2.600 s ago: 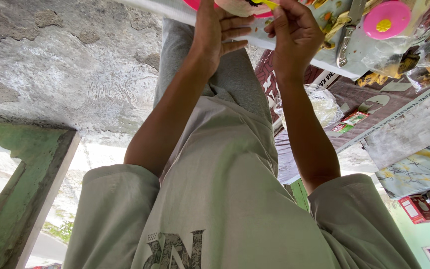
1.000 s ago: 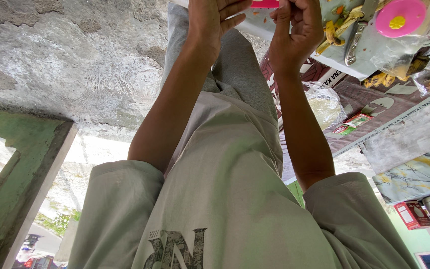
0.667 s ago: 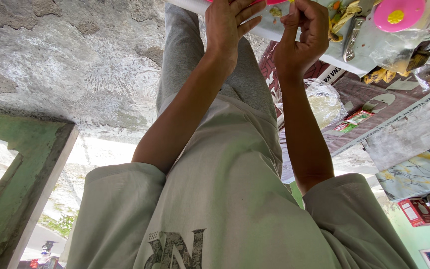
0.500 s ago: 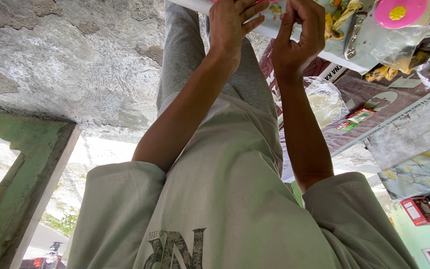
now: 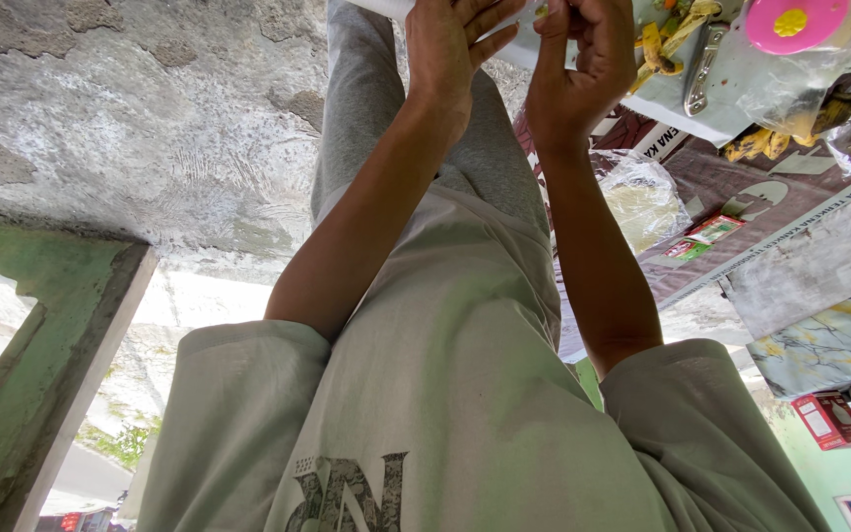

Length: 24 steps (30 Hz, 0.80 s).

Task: The person unwraps a thin flat sheet and places it on a pink tray. They add a banana slice, a spoonful of green paste, and a dark crumbly topping, then fold the sheet into a roll. The person repeats the process with a second sheet, adding the same fillings and folding it.

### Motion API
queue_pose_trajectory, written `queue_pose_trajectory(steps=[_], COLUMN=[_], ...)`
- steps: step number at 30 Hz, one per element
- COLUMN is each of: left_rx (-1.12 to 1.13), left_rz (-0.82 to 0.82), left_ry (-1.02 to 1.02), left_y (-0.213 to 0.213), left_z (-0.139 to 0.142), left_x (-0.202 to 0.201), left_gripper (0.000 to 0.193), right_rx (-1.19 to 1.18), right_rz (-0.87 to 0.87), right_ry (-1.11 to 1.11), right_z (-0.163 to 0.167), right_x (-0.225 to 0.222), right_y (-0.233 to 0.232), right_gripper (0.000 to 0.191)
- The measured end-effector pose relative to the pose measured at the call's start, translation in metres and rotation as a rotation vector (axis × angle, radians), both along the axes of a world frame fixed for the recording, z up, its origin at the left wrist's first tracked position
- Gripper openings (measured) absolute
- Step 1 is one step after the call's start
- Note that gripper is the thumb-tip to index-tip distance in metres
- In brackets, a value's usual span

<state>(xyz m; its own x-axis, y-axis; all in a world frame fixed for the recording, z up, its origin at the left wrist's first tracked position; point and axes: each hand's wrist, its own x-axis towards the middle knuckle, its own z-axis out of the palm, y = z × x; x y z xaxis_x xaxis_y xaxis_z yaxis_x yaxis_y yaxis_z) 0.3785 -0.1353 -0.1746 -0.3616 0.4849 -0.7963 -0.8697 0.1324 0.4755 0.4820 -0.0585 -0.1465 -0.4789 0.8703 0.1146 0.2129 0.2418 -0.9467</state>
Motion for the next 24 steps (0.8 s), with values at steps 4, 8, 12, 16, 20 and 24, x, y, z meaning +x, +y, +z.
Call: queue_pose_trajectory(steps=[4, 8, 12, 16, 20, 24], left_rx=[-0.021, -0.035, -0.035, -0.030, -0.019, -0.032], left_rz=[0.017, 0.034, 0.028, -0.004, -0.005, 0.006], left_ry=[0.037, 0.063, 0.082, 0.114, 0.109, 0.099], left_y=[0.000, 0.001, 0.001, 0.001, -0.001, -0.004], left_z=[0.000, -0.001, -0.003, -0.004, -0.003, -0.008], left_x=[-0.007, -0.010, -0.010, -0.010, -0.011, -0.011], left_gripper=[0.068, 0.064, 0.065, 0.057, 0.060, 0.061], right_rx=[0.173, 0.248, 0.347, 0.419, 0.429, 0.443], right_rz=[0.071, 0.113, 0.130, 0.221, 0.265, 0.256], right_ry=[-0.158, -0.225, -0.272, -0.248, -0.294, -0.307], right_z=[0.009, 0.017, 0.020, 0.022, 0.025, 0.022], right_x=[-0.011, -0.018, -0.022, -0.022, -0.020, -0.016], right_y=[0.000, 0.001, 0.004, 0.008, 0.010, 0.009], right_gripper=[0.011, 0.013, 0.016, 0.019, 0.022, 0.023])
